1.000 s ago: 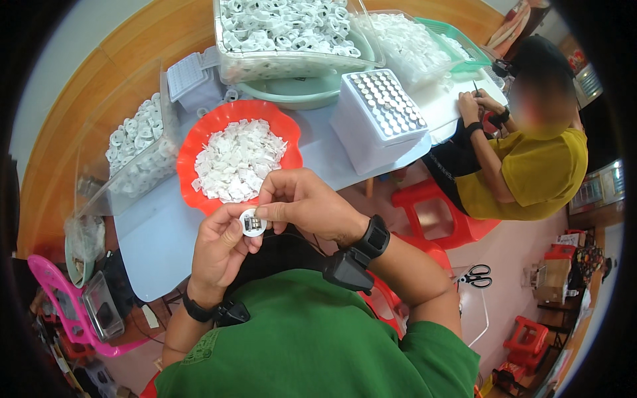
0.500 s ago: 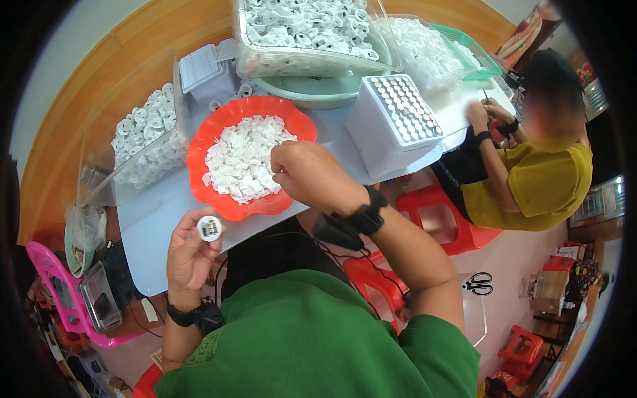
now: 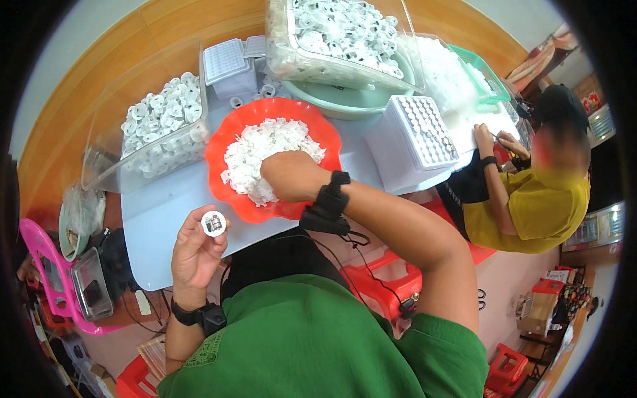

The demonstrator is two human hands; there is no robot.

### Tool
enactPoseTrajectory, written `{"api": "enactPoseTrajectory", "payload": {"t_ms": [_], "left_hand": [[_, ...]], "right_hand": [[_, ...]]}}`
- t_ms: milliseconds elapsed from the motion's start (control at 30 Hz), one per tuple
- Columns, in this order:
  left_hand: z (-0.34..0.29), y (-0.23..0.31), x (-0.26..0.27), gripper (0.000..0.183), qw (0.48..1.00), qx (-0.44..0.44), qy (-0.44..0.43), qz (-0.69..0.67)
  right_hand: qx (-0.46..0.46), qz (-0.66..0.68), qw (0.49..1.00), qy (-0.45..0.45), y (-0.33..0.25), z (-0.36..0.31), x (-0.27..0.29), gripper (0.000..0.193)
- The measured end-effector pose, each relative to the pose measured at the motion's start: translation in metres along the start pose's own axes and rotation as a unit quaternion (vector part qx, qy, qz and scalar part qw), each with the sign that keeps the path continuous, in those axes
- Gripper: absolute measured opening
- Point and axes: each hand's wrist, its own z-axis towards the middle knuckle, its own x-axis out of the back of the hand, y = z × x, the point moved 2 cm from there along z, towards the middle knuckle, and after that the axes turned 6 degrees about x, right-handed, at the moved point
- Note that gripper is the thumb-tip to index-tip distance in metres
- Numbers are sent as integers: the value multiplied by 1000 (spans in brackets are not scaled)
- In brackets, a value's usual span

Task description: Sorting and assembling small white plastic shoe eyelet components at a workshop table.

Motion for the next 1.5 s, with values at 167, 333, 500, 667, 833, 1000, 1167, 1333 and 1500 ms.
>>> {"api": "enactPoseTrajectory", "payload": {"t_ms": [167, 333, 500, 667, 833, 1000, 1167, 1333, 1500], "left_hand": [[2, -2, -2, 37, 1000, 2, -24, -13], [4, -5, -10, 38, 998, 13, -53, -22], [8, -9, -19, 39, 998, 22, -54, 6], [9, -15, -30, 36, 998, 21, -53, 32], [9, -24, -43, 25, 991, -19, -15, 128], [7, -28, -53, 24, 981, -62, -9, 185], [8, -31, -59, 25, 968, -122, -30, 216], [8, -31, -63, 26, 957, -140, -37, 252], [8, -32, -63, 25, 959, -133, -34, 246]], "right_hand": [[22, 106, 972, 207, 8, -22, 19, 10], [-25, 369, 903, 219, -7, -53, 43, 7], [12, 339, 903, 263, -28, -77, 38, 9], [144, 307, 880, 333, -51, -88, 25, 14], [203, 127, 877, 417, -73, -94, 15, 15], [228, 30, 849, 475, -76, -96, 7, 16], [225, 0, 842, 490, -76, -102, 3, 17], [218, 5, 845, 487, -75, -103, 1, 18], [202, 21, 849, 488, -77, -104, 2, 18]]}}
